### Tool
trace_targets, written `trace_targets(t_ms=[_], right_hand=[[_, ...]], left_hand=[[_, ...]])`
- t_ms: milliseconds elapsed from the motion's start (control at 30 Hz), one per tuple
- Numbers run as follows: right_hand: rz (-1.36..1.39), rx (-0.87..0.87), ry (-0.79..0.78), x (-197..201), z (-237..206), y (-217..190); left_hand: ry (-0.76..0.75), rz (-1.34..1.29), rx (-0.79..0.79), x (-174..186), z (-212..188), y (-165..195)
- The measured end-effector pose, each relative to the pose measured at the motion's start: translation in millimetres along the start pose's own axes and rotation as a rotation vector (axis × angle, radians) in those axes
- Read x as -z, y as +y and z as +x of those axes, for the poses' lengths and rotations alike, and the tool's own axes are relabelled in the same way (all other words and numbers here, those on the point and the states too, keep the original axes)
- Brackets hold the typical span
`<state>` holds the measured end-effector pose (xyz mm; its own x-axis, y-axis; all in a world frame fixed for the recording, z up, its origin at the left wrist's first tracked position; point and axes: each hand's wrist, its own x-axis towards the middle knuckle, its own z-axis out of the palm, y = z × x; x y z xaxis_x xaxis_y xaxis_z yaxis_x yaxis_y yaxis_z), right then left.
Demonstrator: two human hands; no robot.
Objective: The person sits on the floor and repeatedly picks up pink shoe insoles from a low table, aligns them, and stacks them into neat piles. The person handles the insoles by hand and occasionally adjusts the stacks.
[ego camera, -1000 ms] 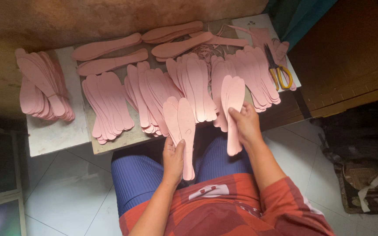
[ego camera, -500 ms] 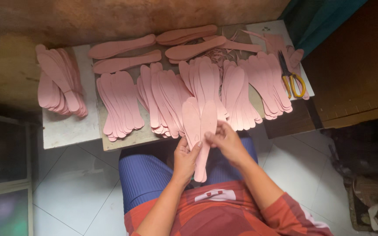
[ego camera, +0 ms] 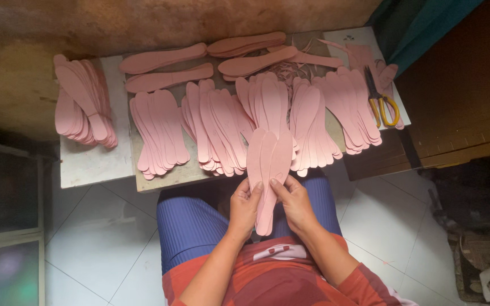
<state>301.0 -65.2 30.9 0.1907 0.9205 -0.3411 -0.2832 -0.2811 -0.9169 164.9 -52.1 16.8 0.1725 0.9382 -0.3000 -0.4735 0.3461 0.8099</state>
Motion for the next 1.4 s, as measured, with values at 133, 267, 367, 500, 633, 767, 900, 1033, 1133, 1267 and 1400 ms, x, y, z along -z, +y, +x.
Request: trace_targets(t_ms=[133,267,367,500,633,767,900,1033,1133,1267,1400], right_hand=[[0.306,-0.105,0.059,7,2,-14],[0.169,-0.017,0.084,40,14,-47],[-0.043,0.119,0.182,86,49,-89],[-0.224,0.269,0.363,144,105,-150],[-0.525,0.449,0.369,175,140,-187],[-1.265,0.810,0.666,165,127,-168],[-0.603,0.137,0.075,105,61,-107],[-0.446,0.051,-0.079,66,6,-52],[-0.184,0.019,0.042,60,0,-28],[-0.084,0.013,0.104,65,1,-13],[-0.118,0.031,0.092,66,0,-10]], left_hand=[[0.067,0.068,0.021,7,3,-4],[0.136,0.260,0.004,6,9,-6],[0.057,0.139,-0.027,-3,12,-8],[0.028,0.156,0.035,-14,15,-11],[0.003,0.124,0.075,-27,21,-18],[0.036,0.191,0.104,-36,28,-21],[0.028,0.142,0.070,-41,34,-23],[0.056,0.156,0.071,-45,38,-27],[0.125,0.195,0.008,-46,36,-29],[0.146,0.110,-0.025,-43,38,-27],[0.092,0.193,-0.026,-49,41,-27]])
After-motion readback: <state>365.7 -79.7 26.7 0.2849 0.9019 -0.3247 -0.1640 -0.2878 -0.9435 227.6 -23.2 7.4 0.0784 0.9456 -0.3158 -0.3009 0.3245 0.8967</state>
